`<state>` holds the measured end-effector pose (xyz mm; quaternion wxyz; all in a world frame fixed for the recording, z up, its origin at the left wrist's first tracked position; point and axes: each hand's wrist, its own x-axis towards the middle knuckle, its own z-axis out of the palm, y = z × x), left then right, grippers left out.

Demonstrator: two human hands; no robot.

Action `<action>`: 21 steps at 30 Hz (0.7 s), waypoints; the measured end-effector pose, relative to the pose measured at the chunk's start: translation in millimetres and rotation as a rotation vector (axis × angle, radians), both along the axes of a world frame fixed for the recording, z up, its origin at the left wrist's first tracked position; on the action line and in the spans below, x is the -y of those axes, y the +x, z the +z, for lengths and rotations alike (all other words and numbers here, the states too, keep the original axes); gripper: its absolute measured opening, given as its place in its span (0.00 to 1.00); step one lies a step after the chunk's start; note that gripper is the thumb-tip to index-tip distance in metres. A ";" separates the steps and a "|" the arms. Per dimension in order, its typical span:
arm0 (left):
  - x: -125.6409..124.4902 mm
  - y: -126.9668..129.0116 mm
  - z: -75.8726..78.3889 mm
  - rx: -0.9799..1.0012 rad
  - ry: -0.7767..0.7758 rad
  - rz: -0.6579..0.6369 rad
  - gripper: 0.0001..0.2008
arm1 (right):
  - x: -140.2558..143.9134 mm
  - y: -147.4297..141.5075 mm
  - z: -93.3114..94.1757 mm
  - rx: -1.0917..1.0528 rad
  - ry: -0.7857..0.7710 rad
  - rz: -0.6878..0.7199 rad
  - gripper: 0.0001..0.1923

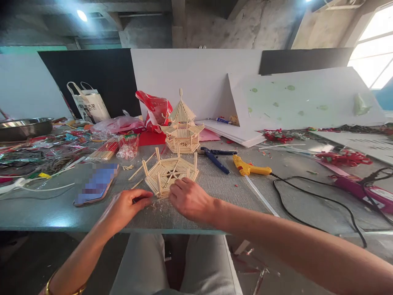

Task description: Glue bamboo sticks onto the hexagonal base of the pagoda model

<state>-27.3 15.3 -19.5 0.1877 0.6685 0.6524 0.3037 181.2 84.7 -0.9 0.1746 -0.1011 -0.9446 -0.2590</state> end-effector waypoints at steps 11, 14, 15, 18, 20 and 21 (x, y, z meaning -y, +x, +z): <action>-2.9 9.8 -2.6 0.025 0.002 0.009 0.15 | 0.4 -1.8 -7.3 -0.116 -0.030 -0.085 0.10; -2.5 9.0 -5.3 0.025 0.008 0.007 0.15 | 0.7 -2.9 -8.0 -0.119 -0.037 -0.106 0.10; -2.6 8.7 -6.3 0.027 0.010 0.008 0.16 | 0.8 -3.0 -8.2 -0.117 -0.039 -0.115 0.10; -3.3 9.2 -8.0 0.036 0.004 0.020 0.16 | 1.2 -3.0 -8.8 -0.119 -0.049 -0.133 0.09; -3.7 10.5 -7.8 0.042 0.001 0.026 0.16 | 1.6 -3.1 -8.9 -0.118 -0.058 -0.144 0.09; -3.8 11.1 -7.4 0.042 0.000 0.028 0.16 | 1.9 -3.2 -8.9 -0.117 -0.063 -0.148 0.10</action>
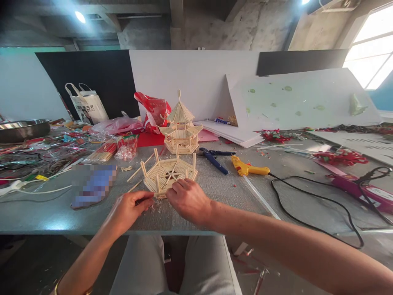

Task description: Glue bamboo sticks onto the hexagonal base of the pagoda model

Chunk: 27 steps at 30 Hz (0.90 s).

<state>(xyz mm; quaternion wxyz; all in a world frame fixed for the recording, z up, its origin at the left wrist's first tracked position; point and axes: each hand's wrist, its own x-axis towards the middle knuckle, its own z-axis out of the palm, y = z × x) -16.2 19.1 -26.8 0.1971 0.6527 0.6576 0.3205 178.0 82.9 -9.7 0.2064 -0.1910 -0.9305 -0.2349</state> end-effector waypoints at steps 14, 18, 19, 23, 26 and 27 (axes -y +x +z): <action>2.4 6.5 11.6 0.012 -0.048 0.015 0.15 | 2.9 -3.6 0.0 0.005 -0.021 -0.021 0.10; 2.0 6.2 9.9 0.024 -0.038 0.015 0.15 | 3.1 -3.5 0.9 0.015 -0.039 -0.030 0.09; 2.0 5.9 8.9 0.027 -0.034 0.014 0.15 | 2.8 -3.6 0.9 0.017 -0.043 -0.033 0.09; 1.9 5.3 5.9 0.033 -0.033 0.010 0.15 | 2.0 -5.4 -0.3 0.035 -0.049 -0.046 0.09; 2.0 3.6 5.0 0.025 -0.038 0.007 0.16 | 5.2 -4.5 0.5 0.027 -0.022 -0.046 0.07; 2.2 2.3 4.9 0.022 -0.035 0.006 0.16 | 7.3 -2.4 2.5 0.016 -0.010 -0.040 0.07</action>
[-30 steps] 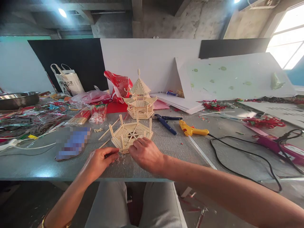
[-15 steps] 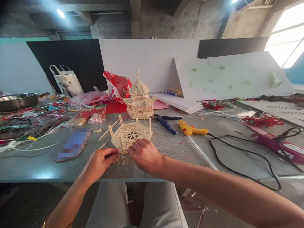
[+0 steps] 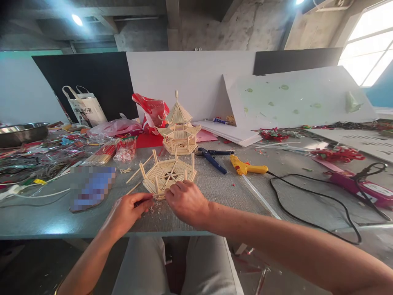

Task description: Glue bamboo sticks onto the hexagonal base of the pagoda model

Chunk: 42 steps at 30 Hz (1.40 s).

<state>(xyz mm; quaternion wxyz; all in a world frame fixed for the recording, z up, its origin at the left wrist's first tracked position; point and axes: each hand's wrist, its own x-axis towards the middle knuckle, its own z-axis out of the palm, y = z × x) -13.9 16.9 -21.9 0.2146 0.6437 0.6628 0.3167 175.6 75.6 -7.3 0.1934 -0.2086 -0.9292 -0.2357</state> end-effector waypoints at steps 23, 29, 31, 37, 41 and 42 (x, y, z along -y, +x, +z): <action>5.3 0.3 -7.1 -0.148 0.193 0.033 0.19 | -5.1 57.5 11.5 -0.035 -0.436 -0.195 0.10; 6.7 1.7 -14.5 -0.107 0.202 -0.008 0.19 | -6.7 54.2 5.9 -0.023 -0.454 -0.209 0.10; 7.2 3.4 -13.4 -0.126 0.219 -0.011 0.19 | -6.8 53.8 4.2 -0.022 -0.447 -0.207 0.11; 6.8 7.4 -9.8 -0.186 0.275 -0.005 0.19 | -4.4 53.0 5.1 -0.019 -0.443 -0.186 0.11; 5.9 6.6 -12.7 -0.192 0.259 -0.018 0.19 | -2.9 52.0 5.7 -0.011 -0.444 -0.199 0.11; 5.9 6.1 -13.5 -0.190 0.254 -0.021 0.19 | -2.7 51.8 5.5 -0.011 -0.441 -0.203 0.11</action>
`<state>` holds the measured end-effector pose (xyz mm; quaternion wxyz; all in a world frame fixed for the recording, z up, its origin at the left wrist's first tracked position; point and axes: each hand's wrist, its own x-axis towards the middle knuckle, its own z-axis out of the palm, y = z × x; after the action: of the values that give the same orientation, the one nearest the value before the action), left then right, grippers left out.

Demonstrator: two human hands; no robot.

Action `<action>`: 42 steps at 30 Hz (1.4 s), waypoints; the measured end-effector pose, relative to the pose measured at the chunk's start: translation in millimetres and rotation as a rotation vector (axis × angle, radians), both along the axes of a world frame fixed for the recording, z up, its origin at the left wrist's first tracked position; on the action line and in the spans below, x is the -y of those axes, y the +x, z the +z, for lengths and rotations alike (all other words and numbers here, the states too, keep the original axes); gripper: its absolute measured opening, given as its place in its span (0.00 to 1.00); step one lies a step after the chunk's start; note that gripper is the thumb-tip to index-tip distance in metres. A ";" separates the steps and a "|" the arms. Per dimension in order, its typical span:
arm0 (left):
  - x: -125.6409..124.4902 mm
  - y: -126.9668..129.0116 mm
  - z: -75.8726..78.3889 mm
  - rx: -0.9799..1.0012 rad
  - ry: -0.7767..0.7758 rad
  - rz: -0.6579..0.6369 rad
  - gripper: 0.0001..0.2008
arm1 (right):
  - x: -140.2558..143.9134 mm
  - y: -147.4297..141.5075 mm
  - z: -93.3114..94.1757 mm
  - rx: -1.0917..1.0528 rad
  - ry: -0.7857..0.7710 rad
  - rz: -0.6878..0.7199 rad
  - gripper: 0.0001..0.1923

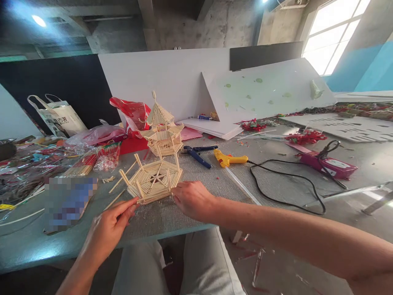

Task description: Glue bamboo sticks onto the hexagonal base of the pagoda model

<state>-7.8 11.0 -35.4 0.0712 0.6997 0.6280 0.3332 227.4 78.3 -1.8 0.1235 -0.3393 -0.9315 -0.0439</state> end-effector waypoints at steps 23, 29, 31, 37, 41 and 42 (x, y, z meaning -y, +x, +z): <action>1.8 0.3 2.5 0.050 -0.035 0.000 0.18 | 2.1 1.9 -2.5 -0.030 -0.001 0.041 0.11; 2.1 2.4 4.8 0.045 -0.056 0.009 0.19 | 4.8 1.7 -0.7 -0.010 -0.004 0.035 0.11; 1.9 2.5 4.4 0.048 -0.068 0.010 0.19 | 5.0 1.3 -0.4 -0.011 -0.004 0.033 0.11; 3.2 -1.5 5.8 0.074 -0.073 0.038 0.19 | 3.9 7.7 4.8 -0.010 0.002 0.022 0.11; 5.4 -10.6 7.0 0.131 -0.078 0.054 0.19 | 5.2 25.4 18.5 -0.016 -0.015 -0.034 0.12; 6.4 -13.2 7.1 0.151 -0.083 0.055 0.20 | 7.7 31.2 22.4 -0.030 -0.017 -0.052 0.12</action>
<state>-20.9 4.7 -28.3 0.1382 0.6516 0.6530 0.3605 258.6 70.6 20.5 0.1335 -0.3648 -0.9208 -0.0342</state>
